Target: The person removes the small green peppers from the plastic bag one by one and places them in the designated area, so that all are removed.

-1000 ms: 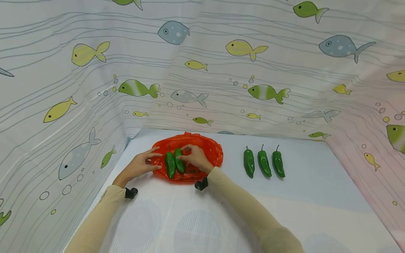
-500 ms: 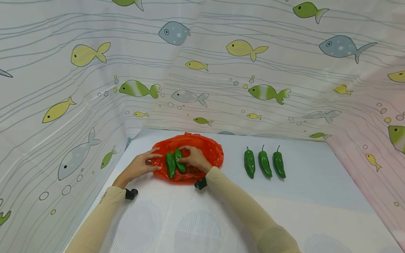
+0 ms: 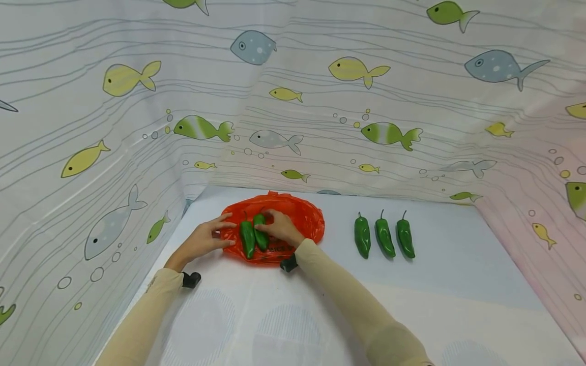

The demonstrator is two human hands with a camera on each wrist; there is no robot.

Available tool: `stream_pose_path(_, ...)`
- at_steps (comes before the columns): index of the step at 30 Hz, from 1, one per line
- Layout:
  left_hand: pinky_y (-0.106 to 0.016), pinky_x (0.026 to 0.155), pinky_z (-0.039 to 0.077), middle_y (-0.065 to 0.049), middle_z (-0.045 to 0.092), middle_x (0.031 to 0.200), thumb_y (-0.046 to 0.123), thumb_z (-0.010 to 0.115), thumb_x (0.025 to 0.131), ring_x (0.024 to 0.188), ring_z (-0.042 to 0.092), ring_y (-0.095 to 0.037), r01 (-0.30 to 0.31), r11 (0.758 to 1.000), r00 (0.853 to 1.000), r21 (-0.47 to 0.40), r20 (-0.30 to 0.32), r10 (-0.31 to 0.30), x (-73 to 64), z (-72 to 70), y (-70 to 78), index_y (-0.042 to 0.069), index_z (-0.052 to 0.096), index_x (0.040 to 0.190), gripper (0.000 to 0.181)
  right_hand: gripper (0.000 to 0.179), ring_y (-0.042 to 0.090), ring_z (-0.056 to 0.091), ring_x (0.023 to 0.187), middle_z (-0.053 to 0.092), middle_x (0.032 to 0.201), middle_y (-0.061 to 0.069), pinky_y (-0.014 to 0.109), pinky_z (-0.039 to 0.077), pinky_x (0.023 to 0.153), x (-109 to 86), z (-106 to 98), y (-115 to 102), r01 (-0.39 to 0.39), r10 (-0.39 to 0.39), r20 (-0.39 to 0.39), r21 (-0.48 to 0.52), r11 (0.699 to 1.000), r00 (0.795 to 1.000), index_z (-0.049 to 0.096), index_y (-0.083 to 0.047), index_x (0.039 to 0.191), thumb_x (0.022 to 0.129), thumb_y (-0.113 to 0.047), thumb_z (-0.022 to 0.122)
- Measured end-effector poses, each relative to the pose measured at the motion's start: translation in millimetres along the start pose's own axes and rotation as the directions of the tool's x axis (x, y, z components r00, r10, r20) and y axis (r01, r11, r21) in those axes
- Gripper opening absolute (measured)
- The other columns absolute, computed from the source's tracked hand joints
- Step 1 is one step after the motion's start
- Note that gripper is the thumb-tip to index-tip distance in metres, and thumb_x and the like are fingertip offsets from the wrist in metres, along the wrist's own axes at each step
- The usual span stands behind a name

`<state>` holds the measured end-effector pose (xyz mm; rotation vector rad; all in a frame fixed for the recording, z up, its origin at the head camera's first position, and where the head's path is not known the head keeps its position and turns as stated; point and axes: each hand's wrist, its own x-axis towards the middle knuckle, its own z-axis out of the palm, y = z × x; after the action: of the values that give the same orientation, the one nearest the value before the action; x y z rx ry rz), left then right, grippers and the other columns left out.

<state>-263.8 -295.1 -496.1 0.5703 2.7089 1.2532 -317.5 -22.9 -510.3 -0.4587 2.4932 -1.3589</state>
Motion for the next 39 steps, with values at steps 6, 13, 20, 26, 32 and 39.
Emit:
stream_pose_path(6, -0.044, 0.102, 0.049, -0.007, 0.036, 0.164, 0.029, 0.083, 0.089, 0.148, 0.036, -0.037, -0.001, 1.0, 1.0, 0.005, 0.01, 0.001, 1.2, 0.6, 0.0, 0.011, 0.067, 0.137, 0.053, 0.064, 0.021, 0.057, 0.114, 0.057, 0.141, 0.003, 0.037, 0.054, 0.095, 4.9, 2, 1, 0.001, -0.001, 0.018, -0.009, 1.0, 1.0, 0.052, -0.017, 0.15, 0.095, -0.039, 0.075)
stream_pose_path(13, -0.046, 0.102, 0.049, -0.006, 0.036, 0.165, 0.03, 0.082, 0.089, 0.148, 0.035, -0.036, 0.003, 1.0, 1.0, 0.006, 0.011, -0.003, 3.0, 1.3, -1.2, 0.012, 0.066, 0.137, 0.054, 0.059, 0.023, 0.058, 0.11, 0.058, 0.133, 0.005, 0.034, 0.059, 0.082, 2.0, -1, -1, -0.025, 0.022, 0.03, 0.093, 0.995, 0.999, 0.057, -0.014, 0.143, 0.093, -0.034, 0.078)
stream_pose_path(20, -0.052, 0.104, 0.047, -0.007, 0.035, 0.165, 0.03, 0.082, 0.09, 0.149, 0.033, -0.038, 0.007, 1.0, 1.0, -0.011, 0.016, -0.007, 3.8, 1.3, -1.2, 0.011, 0.066, 0.138, 0.054, 0.056, 0.022, 0.057, 0.108, 0.062, 0.123, 0.004, 0.032, 0.057, 0.086, 1.7, -5, -4, -0.013, 0.011, 0.024, 0.06, 0.998, 1.0, 0.061, -0.012, 0.138, 0.09, -0.032, 0.081)
stream_pose_path(26, -0.052, 0.104, 0.047, -0.007, 0.036, 0.165, 0.03, 0.082, 0.09, 0.149, 0.033, -0.038, 0.005, 1.0, 1.0, -0.012, 0.012, -0.005, 2.9, 1.4, -2.2, 0.012, 0.066, 0.137, 0.053, 0.055, 0.019, 0.062, 0.097, 0.063, 0.115, 0.006, 0.028, 0.058, 0.077, 1.2, -11, -6, -0.022, 0.018, 0.041, 0.086, 0.996, 0.999, 0.062, -0.007, 0.134, 0.088, -0.028, 0.083)
stream_pose_path(32, -0.051, 0.102, 0.048, -0.009, 0.036, 0.165, 0.031, 0.082, 0.09, 0.148, 0.034, -0.038, 0.001, 1.0, 1.0, -0.006, 0.009, -0.001, 2.4, 0.5, -3.2, 0.01, 0.066, 0.137, 0.054, 0.053, 0.018, 0.066, 0.088, 0.066, 0.11, 0.006, 0.029, 0.059, 0.075, 0.3, -17, -5, -0.067, 0.054, 0.072, 0.192, 0.979, 0.996, 0.063, -0.002, 0.13, 0.088, -0.025, 0.084)
stream_pose_path(39, -0.053, 0.105, 0.046, -0.007, 0.035, 0.165, 0.03, 0.083, 0.089, 0.148, 0.034, -0.037, 0.015, 1.0, 1.0, -0.016, -0.004, -0.015, 1.5, 0.3, -3.5, 0.012, 0.067, 0.136, 0.053, 0.053, 0.02, 0.067, 0.084, 0.064, 0.114, 0.007, 0.033, 0.061, 0.075, -1.9, -21, -3, -0.066, 0.053, 0.068, 0.219, 0.973, 0.996, 0.064, -0.005, 0.13, 0.086, -0.026, 0.086)
